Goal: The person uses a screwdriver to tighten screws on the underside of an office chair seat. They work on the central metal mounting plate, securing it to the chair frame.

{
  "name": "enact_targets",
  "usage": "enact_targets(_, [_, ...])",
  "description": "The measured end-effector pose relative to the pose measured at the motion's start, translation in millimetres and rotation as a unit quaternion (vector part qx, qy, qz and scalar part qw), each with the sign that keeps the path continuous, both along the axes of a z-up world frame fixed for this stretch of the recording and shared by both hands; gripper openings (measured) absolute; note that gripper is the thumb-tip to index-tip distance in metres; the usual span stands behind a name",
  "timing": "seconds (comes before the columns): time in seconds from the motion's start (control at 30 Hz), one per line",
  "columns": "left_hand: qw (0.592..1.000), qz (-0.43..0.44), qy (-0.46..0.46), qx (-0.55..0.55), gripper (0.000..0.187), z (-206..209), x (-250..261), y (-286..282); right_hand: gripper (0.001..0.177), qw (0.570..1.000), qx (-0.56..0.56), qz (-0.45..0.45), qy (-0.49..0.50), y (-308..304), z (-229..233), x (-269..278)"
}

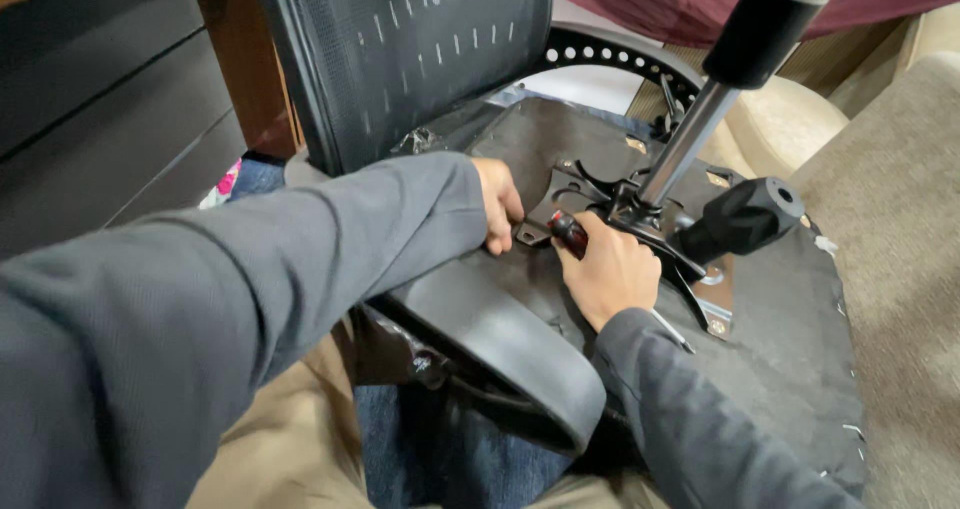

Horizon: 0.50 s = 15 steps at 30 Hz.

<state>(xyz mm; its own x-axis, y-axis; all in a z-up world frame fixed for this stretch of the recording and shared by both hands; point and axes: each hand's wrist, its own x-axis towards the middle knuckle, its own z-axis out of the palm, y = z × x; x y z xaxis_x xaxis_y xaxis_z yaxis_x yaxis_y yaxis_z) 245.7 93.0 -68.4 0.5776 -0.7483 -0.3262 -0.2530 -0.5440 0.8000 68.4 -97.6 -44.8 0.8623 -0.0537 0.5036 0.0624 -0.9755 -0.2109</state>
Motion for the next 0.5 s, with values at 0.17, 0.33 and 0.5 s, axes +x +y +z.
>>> enact_targets(0.17, [0.996,-0.044,0.064,0.033,0.084,-13,4,-2,0.032,0.998,0.011,-0.059,0.034,1,4,5])
enact_targets(0.33, [0.99,0.018,0.12,0.065,0.072,-9,-14,-14,0.031,0.998,0.026,-0.046,0.032,1,2,4])
enact_targets(0.5, [0.994,0.064,-0.088,-0.012,0.045,26,-56,-6,0.038,0.998,0.036,-0.024,0.043,-3,8,1])
